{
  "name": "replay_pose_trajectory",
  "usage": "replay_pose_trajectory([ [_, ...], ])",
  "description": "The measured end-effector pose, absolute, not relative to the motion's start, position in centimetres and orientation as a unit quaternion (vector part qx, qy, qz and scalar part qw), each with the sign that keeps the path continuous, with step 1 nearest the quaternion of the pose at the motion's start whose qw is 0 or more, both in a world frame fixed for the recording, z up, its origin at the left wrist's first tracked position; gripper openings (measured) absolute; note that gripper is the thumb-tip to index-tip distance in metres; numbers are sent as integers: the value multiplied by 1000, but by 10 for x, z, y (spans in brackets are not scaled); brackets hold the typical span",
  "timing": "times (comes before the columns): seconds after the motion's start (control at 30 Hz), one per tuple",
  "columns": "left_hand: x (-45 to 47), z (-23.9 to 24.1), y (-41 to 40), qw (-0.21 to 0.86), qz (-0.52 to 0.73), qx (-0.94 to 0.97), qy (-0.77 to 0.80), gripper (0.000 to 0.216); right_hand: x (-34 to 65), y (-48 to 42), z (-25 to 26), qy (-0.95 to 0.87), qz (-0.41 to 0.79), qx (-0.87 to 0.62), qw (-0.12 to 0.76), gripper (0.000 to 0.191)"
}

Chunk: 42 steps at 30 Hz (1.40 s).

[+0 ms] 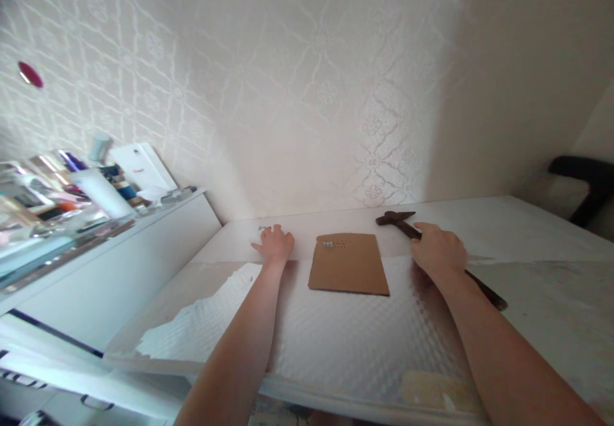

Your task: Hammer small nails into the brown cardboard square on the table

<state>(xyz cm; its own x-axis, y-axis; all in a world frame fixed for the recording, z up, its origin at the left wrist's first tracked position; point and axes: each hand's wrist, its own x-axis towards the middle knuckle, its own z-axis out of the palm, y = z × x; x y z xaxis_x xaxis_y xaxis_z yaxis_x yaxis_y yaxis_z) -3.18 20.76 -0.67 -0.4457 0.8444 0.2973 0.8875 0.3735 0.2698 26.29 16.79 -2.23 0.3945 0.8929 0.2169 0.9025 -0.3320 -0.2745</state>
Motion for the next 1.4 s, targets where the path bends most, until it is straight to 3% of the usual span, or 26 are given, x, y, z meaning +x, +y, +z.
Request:
replay_pose_trajectory([
  [0.4,-50,-15,219,-12,-127,-506,-853,51,253,165,-17,-618,-56,-767,163,42],
  [0.63,-50,-15,219,6,-143,-484,-863,55,246,164,-18,-638,-66,-744,186,43],
  [1.4,-51,-15,222,12,-134,-504,-853,45,244,170,-25,-689,-73,-683,231,41],
])
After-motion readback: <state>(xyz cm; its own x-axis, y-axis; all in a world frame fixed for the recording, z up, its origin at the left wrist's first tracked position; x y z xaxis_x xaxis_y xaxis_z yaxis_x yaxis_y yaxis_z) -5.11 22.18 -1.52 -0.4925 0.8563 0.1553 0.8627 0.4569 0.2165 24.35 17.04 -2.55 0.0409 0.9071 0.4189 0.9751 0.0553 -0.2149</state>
